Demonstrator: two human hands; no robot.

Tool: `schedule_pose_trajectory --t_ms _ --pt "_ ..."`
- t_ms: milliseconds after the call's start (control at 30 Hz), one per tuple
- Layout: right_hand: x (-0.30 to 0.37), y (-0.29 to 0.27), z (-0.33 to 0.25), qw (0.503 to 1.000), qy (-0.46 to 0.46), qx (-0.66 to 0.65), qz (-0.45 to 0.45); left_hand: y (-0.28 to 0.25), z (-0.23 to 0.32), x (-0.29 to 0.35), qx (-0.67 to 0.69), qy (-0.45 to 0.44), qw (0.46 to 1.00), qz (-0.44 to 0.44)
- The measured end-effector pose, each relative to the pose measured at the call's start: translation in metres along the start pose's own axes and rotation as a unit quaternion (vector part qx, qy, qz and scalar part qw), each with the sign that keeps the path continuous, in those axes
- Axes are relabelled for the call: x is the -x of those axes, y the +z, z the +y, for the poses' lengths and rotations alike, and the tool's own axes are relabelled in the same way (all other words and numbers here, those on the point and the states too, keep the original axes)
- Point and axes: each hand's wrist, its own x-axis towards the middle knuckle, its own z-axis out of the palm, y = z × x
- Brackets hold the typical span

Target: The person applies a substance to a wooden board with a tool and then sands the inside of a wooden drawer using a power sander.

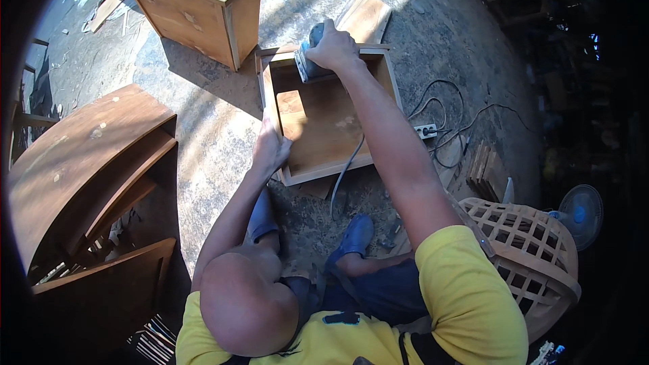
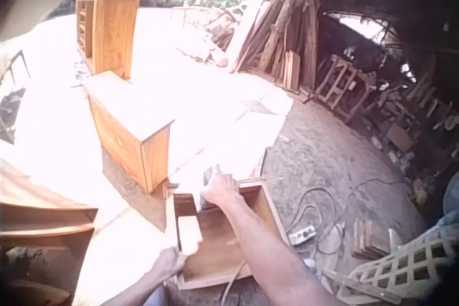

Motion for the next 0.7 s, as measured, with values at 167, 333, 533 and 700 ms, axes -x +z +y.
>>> schedule_pose_trajectory --t_ms 167,333,533,700 --pt "-0.024 -0.019 0.098 0.998 0.047 0.027 0.038 0.010 -0.007 -0.002 -0.019 0.012 1.000 -0.004" --pt "-0.047 -0.030 0.170 0.995 0.067 0.013 0.071 0.012 -0.005 -0.002 -0.023 0.000 1.000 -0.005" --pt "-0.029 -0.017 0.113 0.997 0.045 0.009 0.060 0.014 -0.007 -0.003 -0.032 0.032 0.999 0.015" --pt "0.006 0.011 0.028 0.998 -0.049 0.004 0.033 0.011 -0.008 -0.002 -0.013 -0.071 0.996 -0.044"
